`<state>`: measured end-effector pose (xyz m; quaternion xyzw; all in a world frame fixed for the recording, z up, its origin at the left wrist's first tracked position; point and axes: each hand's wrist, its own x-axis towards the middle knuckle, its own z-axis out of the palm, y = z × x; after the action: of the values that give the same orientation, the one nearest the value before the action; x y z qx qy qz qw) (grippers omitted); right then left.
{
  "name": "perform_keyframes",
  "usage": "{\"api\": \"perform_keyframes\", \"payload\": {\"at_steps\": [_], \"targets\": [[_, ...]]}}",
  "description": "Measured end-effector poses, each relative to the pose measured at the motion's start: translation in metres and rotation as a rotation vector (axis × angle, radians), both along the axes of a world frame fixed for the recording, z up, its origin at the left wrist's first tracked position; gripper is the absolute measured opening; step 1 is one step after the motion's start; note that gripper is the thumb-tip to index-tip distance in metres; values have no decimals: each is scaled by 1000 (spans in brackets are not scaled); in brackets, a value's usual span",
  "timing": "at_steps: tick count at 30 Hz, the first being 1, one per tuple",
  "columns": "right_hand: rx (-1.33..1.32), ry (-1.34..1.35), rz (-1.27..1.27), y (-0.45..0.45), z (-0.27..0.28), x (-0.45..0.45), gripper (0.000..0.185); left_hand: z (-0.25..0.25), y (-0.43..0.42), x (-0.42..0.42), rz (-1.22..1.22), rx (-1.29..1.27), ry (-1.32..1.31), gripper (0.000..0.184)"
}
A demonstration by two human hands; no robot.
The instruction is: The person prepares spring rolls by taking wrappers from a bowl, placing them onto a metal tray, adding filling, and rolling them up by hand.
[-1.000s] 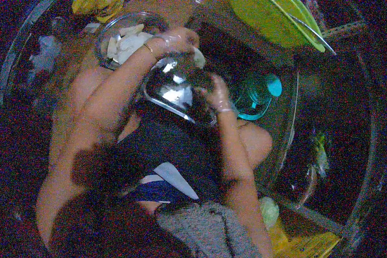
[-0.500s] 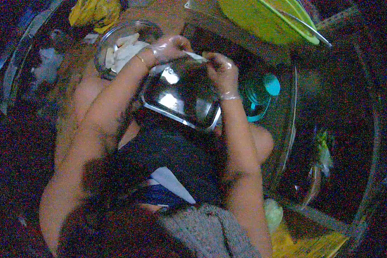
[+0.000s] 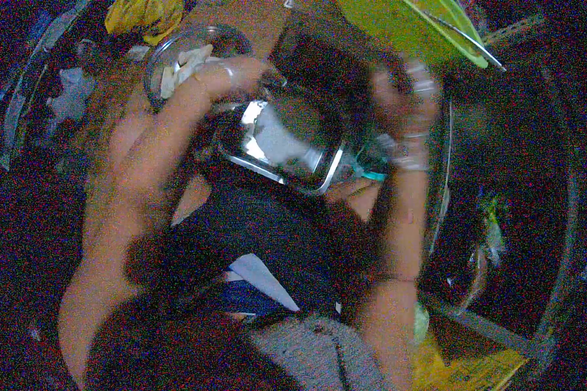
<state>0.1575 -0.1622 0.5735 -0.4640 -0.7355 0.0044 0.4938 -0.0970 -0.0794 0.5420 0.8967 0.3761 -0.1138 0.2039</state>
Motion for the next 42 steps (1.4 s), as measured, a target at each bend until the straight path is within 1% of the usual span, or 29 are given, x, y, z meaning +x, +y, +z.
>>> {"api": "perform_keyframes", "payload": {"at_steps": [2,3,4,5,6,7,9,10,11,12,13,14,17,21,22,23,24,26,28,31,37,40,42], "targets": [[198,-9,-109,25,66,40,33,21,-4,-6,-1,-42,-162,38],[250,-181,48,38,89,53,41,28,-2,-7,-25,-38,-201,42],[290,-339,225,51,113,66,49,38,-2,-2,-31,-27,-152,42],[2,-132,-6,75,112,74,43,48,0,5,-38,-15,-103,42],[-416,175,-15,139,97,118,38,53,5,9,-45,-1,-53,42],[-632,149,-49,172,88,137,37,47,11,7,-25,-14,-119,42],[-918,-218,19,191,61,143,37,32,20,3,54,-59,-139,41],[-977,-330,69,194,49,145,37,20,24,-2,96,-76,-149,41],[-1011,-397,107,195,40,146,37,0,32,-7,77,-64,-156,42],[-1060,-487,153,191,30,146,37,-8,33,-7,74,-65,-144,41],[-1087,-521,183,190,24,145,37,-13,40,-4,-5,-61,23,41],[-1109,-550,206,190,20,146,36,-1,34,8,-82,-67,188,41],[-1155,-598,256,195,17,151,36,-17,31,8,-62,-127,-72,41],[-1198,-623,288,201,18,157,36,1,30,17,-148,-80,176,39],[-1209,-627,287,203,17,158,36,4,30,18,-134,-110,145,40],[-1202,-615,271,194,31,158,36,30,24,18,-155,-109,100,41],[-1213,-620,275,193,31,160,36,44,22,20,-146,-134,67,41],[-1225,-616,276,192,32,162,36,60,21,24,-139,-124,69,41],[-1233,-615,278,192,32,165,36,63,21,27,-143,-118,63,40],[-1236,-603,284,191,36,168,36,69,22,34,-131,-109,145,40],[-1213,-583,288,190,40,173,37,61,18,36,-177,-115,99,38],[-1203,-552,291,191,44,179,38,60,20,40,-183,-156,152,37],[-1204,-517,286,189,48,185,38,53,22,38,-182,-142,133,37]]}}
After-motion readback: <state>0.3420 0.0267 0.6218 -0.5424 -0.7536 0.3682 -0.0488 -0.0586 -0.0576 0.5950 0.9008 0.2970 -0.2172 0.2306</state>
